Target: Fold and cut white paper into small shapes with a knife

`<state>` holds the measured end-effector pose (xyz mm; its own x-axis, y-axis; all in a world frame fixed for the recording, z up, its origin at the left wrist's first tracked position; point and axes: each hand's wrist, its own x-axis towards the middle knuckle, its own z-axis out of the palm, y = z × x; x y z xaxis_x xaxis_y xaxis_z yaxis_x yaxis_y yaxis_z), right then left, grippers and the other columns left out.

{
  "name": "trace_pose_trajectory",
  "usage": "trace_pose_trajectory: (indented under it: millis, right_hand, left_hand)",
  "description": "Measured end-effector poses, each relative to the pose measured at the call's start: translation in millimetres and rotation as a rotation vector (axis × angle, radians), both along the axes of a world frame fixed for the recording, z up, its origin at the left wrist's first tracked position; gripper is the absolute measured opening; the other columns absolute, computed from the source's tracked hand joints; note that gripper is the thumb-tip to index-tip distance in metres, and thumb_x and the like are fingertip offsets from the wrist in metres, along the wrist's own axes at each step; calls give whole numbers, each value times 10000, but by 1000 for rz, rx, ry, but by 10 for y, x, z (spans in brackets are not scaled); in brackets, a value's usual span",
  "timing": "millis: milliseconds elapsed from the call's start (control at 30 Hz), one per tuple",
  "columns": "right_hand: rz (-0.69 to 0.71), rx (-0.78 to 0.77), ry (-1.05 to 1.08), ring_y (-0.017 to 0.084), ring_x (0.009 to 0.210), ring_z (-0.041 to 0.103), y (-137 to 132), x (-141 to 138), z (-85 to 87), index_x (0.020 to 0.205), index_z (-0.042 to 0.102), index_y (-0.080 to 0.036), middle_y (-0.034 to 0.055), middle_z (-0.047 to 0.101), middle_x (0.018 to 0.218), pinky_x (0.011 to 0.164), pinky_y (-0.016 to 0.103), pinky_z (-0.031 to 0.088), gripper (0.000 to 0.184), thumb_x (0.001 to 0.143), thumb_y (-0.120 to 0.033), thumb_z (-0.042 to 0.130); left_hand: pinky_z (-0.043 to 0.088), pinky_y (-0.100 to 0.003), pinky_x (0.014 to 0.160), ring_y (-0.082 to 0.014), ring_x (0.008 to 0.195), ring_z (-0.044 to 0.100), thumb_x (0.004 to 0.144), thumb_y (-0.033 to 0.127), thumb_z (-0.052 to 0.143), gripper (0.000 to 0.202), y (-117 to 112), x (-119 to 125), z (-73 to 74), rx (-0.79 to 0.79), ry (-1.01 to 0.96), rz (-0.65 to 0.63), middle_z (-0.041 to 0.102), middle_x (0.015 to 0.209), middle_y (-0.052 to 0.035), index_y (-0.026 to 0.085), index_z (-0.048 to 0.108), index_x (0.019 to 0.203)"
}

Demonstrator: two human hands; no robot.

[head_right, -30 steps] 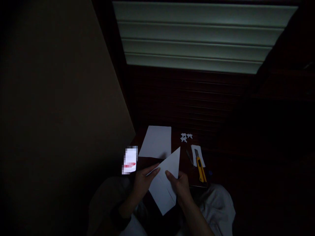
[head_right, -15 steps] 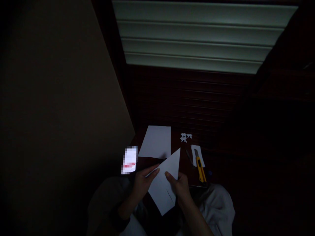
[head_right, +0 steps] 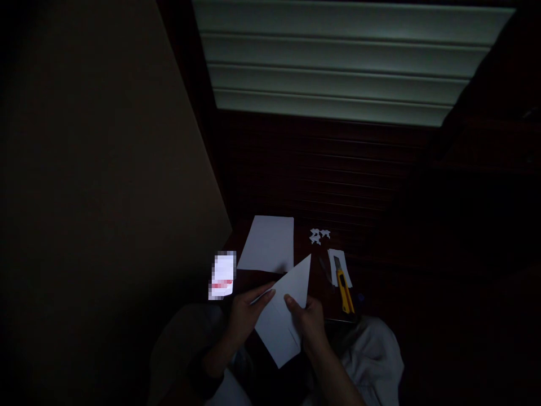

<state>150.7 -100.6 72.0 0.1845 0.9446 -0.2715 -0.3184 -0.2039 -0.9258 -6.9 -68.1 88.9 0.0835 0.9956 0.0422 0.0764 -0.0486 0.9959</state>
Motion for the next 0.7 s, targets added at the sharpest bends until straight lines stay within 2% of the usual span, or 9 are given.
trace_pose_trajectory:
  millis: [167, 500, 700]
  right_hand:
    - [-48, 0, 36, 230, 586, 644, 3, -36, -25, 809, 714, -84, 111, 714, 695, 560, 315, 490, 351, 661, -399, 759]
    - [-55, 16, 83, 243, 593, 645, -31, -101, 121, 814, 720, -78, 134, 716, 722, 584, 337, 500, 382, 639, -415, 765]
    - [-85, -5, 62, 238, 581, 639, -25, -120, 59, 795, 717, -78, 133, 712, 709, 550, 321, 485, 383, 627, -418, 771]
  left_hand:
    - [568, -314, 775, -249, 898, 684, 750, 384, 671, 329, -3, 15, 2, -28, -30, -6, 723, 992, -49, 199, 714, 1019]
    - [543, -338, 845, -246, 952, 667, 795, 391, 615, 317, -10, 24, 12, 7, 11, 21, 711, 1029, -45, 196, 709, 1027]
    - [546, -320, 835, -236, 931, 676, 790, 383, 621, 288, -13, 20, 25, 35, 23, 44, 720, 1001, -44, 199, 723, 987]
